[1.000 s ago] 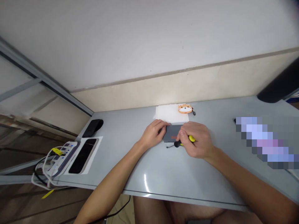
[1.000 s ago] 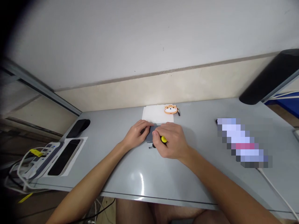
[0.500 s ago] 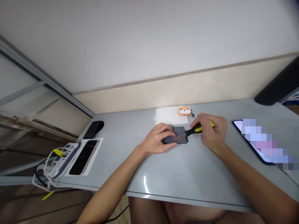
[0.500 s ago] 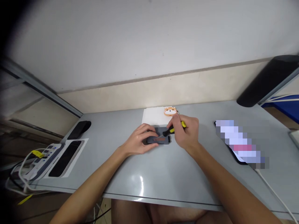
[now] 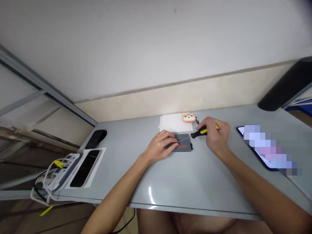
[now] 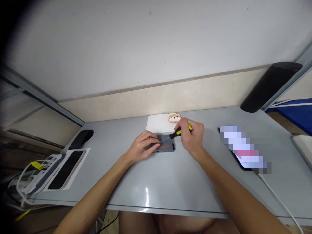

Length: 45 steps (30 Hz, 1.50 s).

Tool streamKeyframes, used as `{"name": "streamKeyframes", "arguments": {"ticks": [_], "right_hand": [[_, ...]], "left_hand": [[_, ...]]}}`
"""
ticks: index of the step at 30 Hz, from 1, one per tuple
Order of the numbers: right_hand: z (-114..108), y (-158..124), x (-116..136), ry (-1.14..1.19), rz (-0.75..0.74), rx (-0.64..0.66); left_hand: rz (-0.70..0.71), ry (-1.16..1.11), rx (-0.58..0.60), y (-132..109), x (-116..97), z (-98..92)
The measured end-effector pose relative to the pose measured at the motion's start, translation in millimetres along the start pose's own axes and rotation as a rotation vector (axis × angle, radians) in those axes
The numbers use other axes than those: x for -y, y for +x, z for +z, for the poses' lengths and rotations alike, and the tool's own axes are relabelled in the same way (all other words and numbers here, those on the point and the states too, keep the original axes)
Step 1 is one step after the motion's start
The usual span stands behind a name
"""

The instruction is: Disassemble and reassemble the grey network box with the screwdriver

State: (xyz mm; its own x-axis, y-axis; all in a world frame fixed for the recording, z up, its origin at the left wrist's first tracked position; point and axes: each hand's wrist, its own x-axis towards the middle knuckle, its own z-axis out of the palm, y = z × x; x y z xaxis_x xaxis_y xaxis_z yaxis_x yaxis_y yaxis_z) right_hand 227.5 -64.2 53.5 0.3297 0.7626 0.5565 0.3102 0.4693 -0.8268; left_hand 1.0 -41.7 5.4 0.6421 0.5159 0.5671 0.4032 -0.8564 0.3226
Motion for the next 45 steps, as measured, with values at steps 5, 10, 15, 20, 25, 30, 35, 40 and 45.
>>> {"name": "streamKeyframes", "arguments": {"ticks": [5,10,15,20,25,30,35,40,45], "right_hand": [[-0.9,5.3,-3.4,0.043,0.042,-0.073],[-3.0,9.5,-9.0,0.043,0.044,-0.11],[-2.1,9.0,-13.1,0.01,0.022,-0.102],[-0.8,8.4,-16.7,-0.018,0.018,-0.093],[-1.1,9.0,-17.4,-0.035,0.02,-0.092],[-2.1,9.3,-13.9,-0.049,0.029,-0.093],[-2.6,9.5,-13.0,-0.033,0.009,-0.085],[-4.0,9.2,-11.8,-0.036,-0.015,-0.077],[-4.5,7.5,-9.4,-0.055,-0.025,-0.053]], "left_hand": [[-0.076,0.007,-0.027,-2.9,8.0,-0.1],[-0.254,0.059,-0.114,-6.5,32.1,2.4],[-0.406,0.157,-0.08,5.0,51.8,-1.2],[-0.384,0.167,-0.01,23.9,65.7,-1.6],[-0.377,0.152,0.008,30.7,75.2,6.1],[-0.392,0.128,0.017,28.4,82.2,8.2],[-0.387,0.109,0.028,25.0,86.0,6.9],[-0.387,0.103,0.027,19.1,85.5,3.2],[-0.394,0.085,-0.022,7.9,73.0,-3.5]]}}
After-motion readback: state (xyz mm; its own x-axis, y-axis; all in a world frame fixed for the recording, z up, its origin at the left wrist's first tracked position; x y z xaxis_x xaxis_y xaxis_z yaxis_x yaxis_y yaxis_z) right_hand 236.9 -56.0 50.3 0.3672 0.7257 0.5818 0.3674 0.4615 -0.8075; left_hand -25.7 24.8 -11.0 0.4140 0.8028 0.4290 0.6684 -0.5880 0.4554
